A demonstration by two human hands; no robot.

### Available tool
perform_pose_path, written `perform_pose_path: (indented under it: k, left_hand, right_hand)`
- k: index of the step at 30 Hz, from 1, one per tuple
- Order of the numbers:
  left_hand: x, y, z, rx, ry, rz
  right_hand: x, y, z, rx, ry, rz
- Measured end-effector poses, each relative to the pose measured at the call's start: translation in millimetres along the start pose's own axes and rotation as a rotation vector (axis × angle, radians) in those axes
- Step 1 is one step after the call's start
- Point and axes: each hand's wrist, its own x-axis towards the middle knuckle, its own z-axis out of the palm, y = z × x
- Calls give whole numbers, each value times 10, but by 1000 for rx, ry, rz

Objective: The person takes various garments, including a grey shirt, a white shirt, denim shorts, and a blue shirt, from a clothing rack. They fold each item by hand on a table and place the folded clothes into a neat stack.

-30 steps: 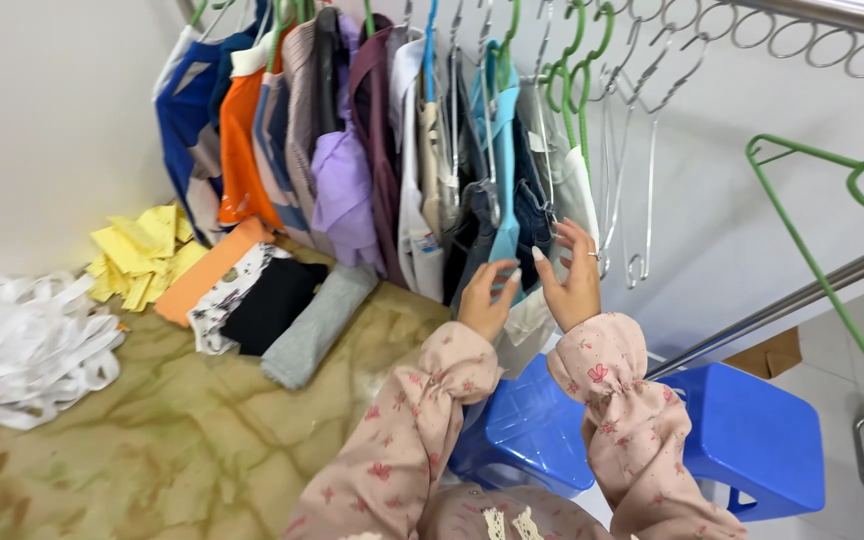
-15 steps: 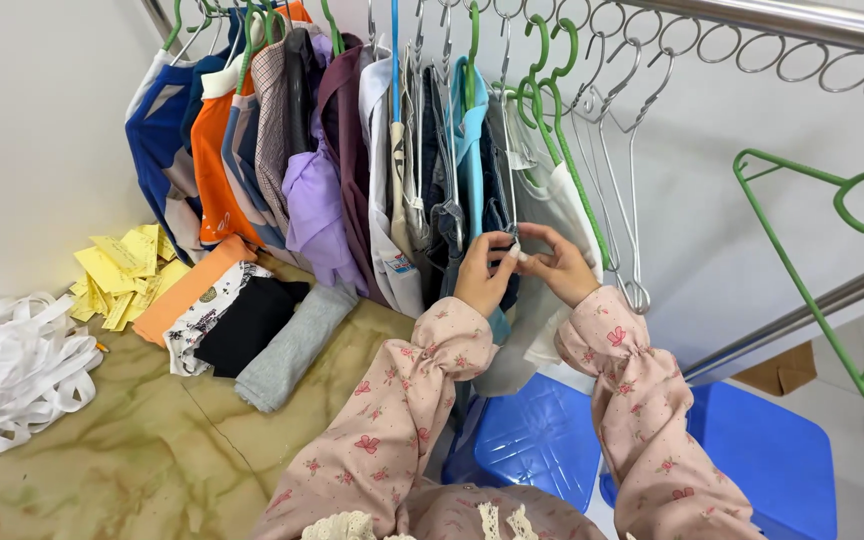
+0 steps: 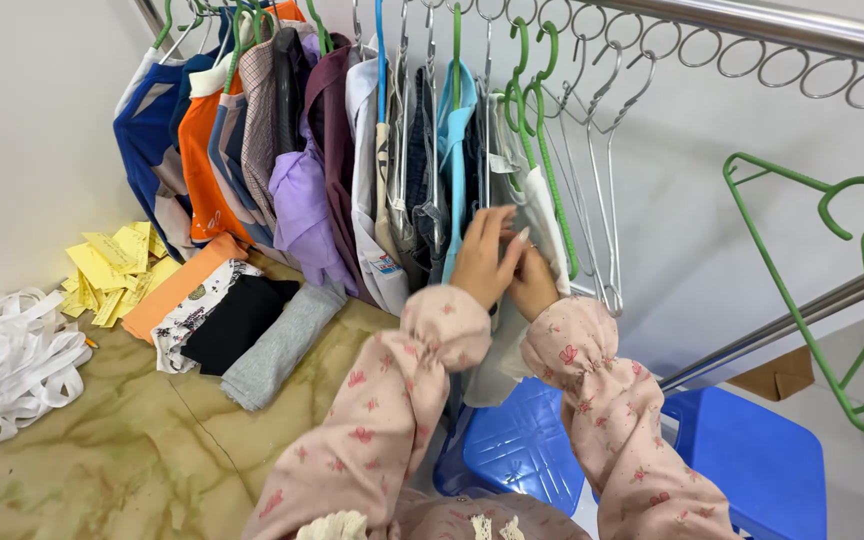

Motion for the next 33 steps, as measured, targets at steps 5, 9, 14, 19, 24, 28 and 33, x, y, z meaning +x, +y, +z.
perform_pose_path:
  k: [5,9,14,19,24,28,33]
  left_hand:
    - [425,-319,339,-87,-240,-324]
    - [600,-400,345,-96,-353,-471]
    - [582,-368,274,-66,-474,-413]
    - [492,-107,-62,-65,-610,-346]
    - [8,29,-16,345,-420,27]
    - [-316,-28,18,670,-77,414]
    - [-366,140,-289,715,56,557]
  right_hand:
    - [-234,89,-92,-109,-93,44]
    - [-467,-696,-472,-243,-129,-136]
    - [-488,-534,-833,-285,91,-213]
    - [-556,-483,-683,-262,86,-105]
    - [-596,49,-408,-295,5,14]
    - [-635,22,-277,-250,-61,150]
    - [-635,155,-48,-264,-161,176]
